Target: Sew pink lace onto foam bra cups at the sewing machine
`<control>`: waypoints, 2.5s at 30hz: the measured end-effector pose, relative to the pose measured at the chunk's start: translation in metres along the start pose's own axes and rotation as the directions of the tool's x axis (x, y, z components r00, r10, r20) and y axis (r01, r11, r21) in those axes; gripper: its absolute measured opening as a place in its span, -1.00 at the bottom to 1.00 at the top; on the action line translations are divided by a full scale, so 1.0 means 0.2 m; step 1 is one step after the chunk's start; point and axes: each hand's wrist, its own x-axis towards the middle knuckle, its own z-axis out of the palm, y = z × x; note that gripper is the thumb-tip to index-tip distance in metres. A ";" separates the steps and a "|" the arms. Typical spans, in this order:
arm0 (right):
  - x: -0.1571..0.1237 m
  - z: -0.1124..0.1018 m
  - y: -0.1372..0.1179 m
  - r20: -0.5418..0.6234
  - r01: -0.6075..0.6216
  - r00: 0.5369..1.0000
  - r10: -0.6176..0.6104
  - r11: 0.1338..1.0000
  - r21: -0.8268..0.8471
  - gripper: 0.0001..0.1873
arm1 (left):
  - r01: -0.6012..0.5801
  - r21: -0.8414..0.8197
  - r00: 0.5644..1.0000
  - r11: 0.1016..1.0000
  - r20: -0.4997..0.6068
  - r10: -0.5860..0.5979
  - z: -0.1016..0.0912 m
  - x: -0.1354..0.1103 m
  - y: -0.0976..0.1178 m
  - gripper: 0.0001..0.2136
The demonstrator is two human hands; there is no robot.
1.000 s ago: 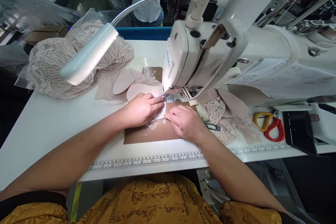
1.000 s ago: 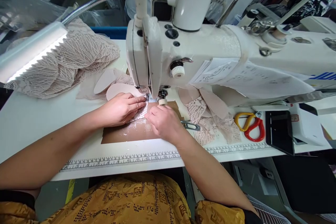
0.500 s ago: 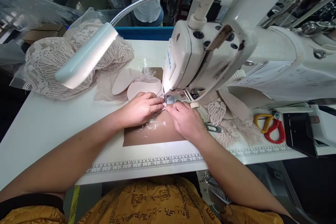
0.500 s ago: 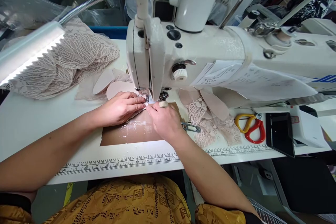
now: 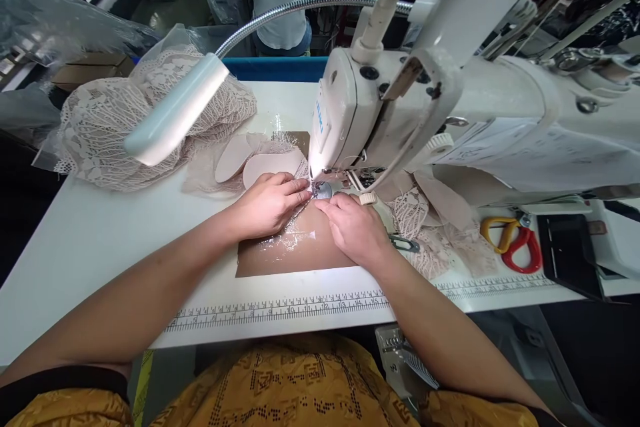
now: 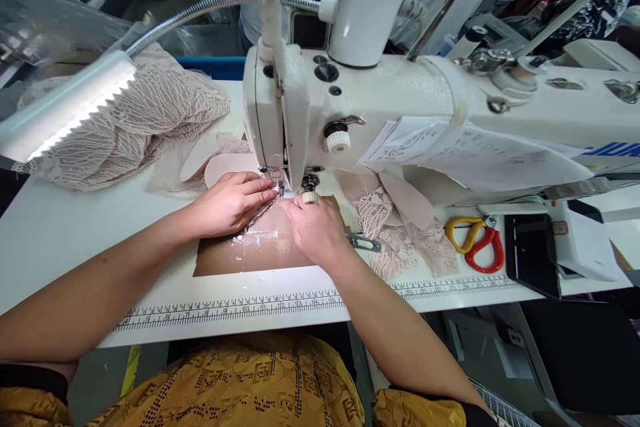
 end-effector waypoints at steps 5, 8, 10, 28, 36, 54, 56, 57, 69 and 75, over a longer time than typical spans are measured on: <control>-0.01 0.01 0.00 -0.027 0.020 0.999 -0.020 1.000 0.010 -0.55 | 0.015 0.025 1.000 1.000 0.005 -0.016 0.00 -0.01 0.01 -0.66; -0.01 0.01 0.01 -0.045 0.028 0.999 -0.027 1.000 0.012 -0.57 | 0.018 0.026 1.000 0.999 0.007 -0.019 0.00 -0.01 0.01 -0.66; -0.01 0.01 0.01 -0.057 0.026 0.998 -0.025 1.000 0.017 -0.58 | 0.021 0.020 1.000 1.000 0.003 -0.021 0.00 -0.01 0.01 -0.66; -0.01 0.00 0.00 -0.057 0.003 0.998 0.001 0.997 0.081 -0.62 | 0.101 0.127 0.993 0.987 0.050 -0.108 -0.04 -0.01 0.05 -0.66; -0.01 -0.03 0.01 -0.030 -0.021 0.999 0.024 0.996 0.092 -0.65 | 0.116 0.122 0.977 0.986 0.163 -0.135 -0.20 -0.05 0.14 -0.68; -0.03 -0.02 0.00 0.004 0.061 0.998 -0.061 0.997 0.044 -0.65 | -0.036 -0.095 0.997 0.995 0.058 0.042 -0.05 -0.03 0.10 -0.60; -0.03 -0.02 0.00 0.000 0.058 0.998 -0.058 0.998 0.034 -0.64 | -0.047 -0.092 0.998 0.995 0.045 0.051 -0.04 -0.02 0.08 -0.58; -0.03 -0.02 0.00 -0.007 0.060 0.998 -0.060 0.998 0.033 -0.64 | -0.049 -0.090 0.998 0.995 0.041 0.053 -0.04 -0.01 0.06 -0.58; -0.05 -0.01 0.02 -0.101 0.159 0.984 -0.146 0.977 0.142 -0.69 | -0.081 -0.029 0.995 0.996 0.049 0.082 -0.04 0.00 0.06 -0.67; -0.05 0.00 0.01 -0.065 0.122 0.991 -0.116 0.987 0.101 -0.64 | -0.034 0.015 0.998 0.999 0.050 0.033 -0.01 0.01 0.03 -0.63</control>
